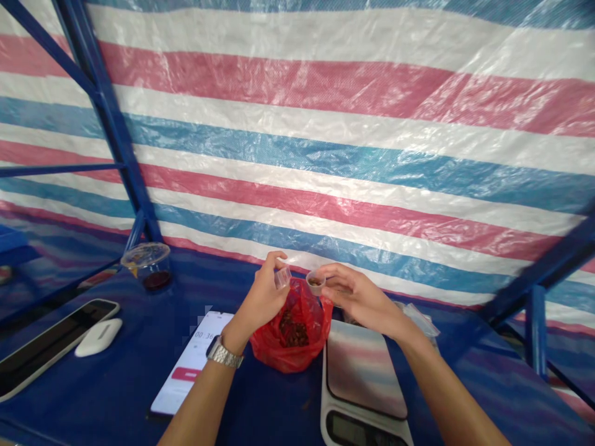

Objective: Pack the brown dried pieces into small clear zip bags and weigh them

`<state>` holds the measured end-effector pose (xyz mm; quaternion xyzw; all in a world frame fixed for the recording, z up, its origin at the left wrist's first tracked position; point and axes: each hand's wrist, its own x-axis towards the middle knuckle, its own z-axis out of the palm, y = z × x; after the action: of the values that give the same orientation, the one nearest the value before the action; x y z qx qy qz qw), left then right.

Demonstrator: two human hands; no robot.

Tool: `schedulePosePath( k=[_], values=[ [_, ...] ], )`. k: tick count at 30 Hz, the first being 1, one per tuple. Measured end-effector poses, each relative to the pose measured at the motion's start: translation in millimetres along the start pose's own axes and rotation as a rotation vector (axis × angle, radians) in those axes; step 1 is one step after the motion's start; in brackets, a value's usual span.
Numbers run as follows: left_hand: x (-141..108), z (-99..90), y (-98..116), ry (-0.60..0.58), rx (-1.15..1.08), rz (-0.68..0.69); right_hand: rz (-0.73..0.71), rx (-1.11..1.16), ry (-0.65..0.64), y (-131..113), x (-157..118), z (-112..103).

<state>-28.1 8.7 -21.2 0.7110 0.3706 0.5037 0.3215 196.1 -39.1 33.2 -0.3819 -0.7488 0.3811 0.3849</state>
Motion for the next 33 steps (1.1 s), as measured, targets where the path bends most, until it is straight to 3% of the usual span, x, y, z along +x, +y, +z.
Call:
schedulePosePath(
  k=[4,11,19,22,24,26,28,31,33],
  values=[
    [-3.2,13.5,8.2,-0.003,0.027,0.084,-0.048,-0.106,0.106,-4.5,0.6,4.7],
    [-11.5,35.5,11.1,-0.079,-0.063,0.037,-0.189,-0.513,0.117,-15.0,-3.4,14.5],
    [-14.6,46.0,11.9,-0.092,-0.183,0.025,-0.302,-0.599,0.028,-14.0,-3.3,20.5],
    [-14.4,46.2,11.3,-0.103,-0.22,0.001,-0.283,-0.613,0.085,-13.1,-2.2,20.0],
    [-11.7,43.4,10.3,-0.098,-0.247,-0.023,-0.263,-0.611,0.201,-13.3,-1.2,17.3],
    [-6.5,36.4,10.9,-0.047,-0.246,-0.057,-0.245,-0.607,0.325,-14.5,-0.7,13.5],
    [-1.3,25.0,15.3,0.054,-0.2,-0.075,-0.238,-0.598,0.338,-16.1,-1.0,10.7],
    [-6.8,5.7,29.8,0.239,-0.079,-0.067,-0.22,-0.601,0.128,-14.6,-2.8,15.1],
    [-26.6,-2.1,40.9,0.353,-0.01,-0.098,-0.215,-0.661,-0.034,-7.9,-3.6,25.4]
  ],
)
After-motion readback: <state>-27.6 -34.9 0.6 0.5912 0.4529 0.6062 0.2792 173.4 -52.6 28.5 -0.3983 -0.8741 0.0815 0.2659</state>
